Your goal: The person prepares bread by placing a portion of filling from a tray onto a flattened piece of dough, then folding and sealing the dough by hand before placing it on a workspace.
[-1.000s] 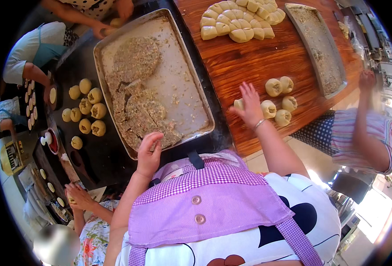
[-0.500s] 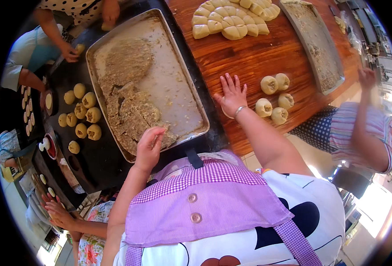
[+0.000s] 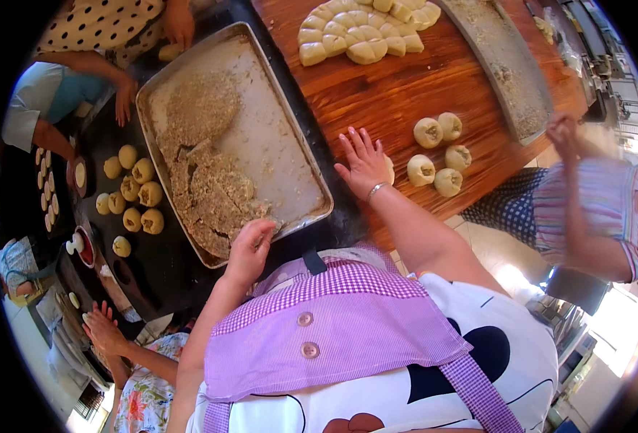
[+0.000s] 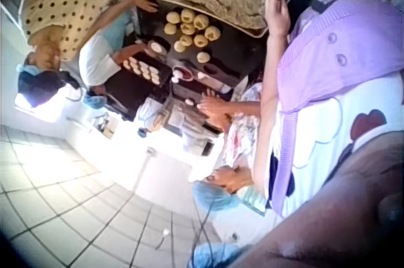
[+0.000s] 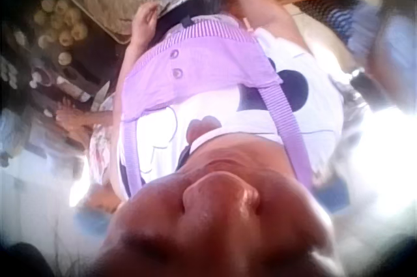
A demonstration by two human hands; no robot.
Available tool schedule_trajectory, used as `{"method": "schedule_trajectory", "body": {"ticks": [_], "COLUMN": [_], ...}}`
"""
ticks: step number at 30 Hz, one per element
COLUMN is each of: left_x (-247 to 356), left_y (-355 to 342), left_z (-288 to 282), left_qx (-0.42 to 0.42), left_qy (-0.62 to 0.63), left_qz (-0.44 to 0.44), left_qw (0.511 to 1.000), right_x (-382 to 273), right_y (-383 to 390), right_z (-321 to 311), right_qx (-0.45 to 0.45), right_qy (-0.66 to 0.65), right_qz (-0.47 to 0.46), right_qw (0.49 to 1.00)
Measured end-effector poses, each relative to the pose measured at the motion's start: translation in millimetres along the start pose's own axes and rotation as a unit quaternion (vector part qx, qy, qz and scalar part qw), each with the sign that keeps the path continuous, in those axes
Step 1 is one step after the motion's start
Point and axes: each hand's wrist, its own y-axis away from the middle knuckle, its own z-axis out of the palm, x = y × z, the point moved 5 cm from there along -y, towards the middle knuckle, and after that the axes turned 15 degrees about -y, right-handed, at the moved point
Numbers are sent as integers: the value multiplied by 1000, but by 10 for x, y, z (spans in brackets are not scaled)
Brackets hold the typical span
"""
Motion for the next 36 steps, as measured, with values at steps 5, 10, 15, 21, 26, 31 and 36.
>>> {"method": "schedule_trajectory", "body": {"ticks": [5, 10, 15, 21, 26, 31, 36], "left_x": [9, -35, -20, -43, -322, -286, -236], "left_y": [-35, 75, 96, 7, -55, -86, 152], "left_z": [-78, -18, 31, 138, 486, 527, -179], "left_qx": [28, -1, 23, -3, -39, -82, -20], "left_qy": [-13, -20, -15, 52, 511, 849, 857], "left_qz": [15, 8, 6, -20, -306, -159, -108], "left_qw": [999, 1000, 1000, 998, 802, 496, 503], "right_x": [151, 418, 331, 566, -362, -1570, -1588], "right_y": [282, 280, 904, 681, 437, 474, 66], "right_z": [-109, -234, -31, -55, -299, -175, -8], "right_qx": [40, 172, 222, 356, 135, -130, -165], "right_qy": [54, -202, -275, -496, -655, -751, -648], "right_qz": [104, 72, 148, 359, 231, 178, 156], "right_qw": [992, 961, 924, 706, 707, 623, 727]}}
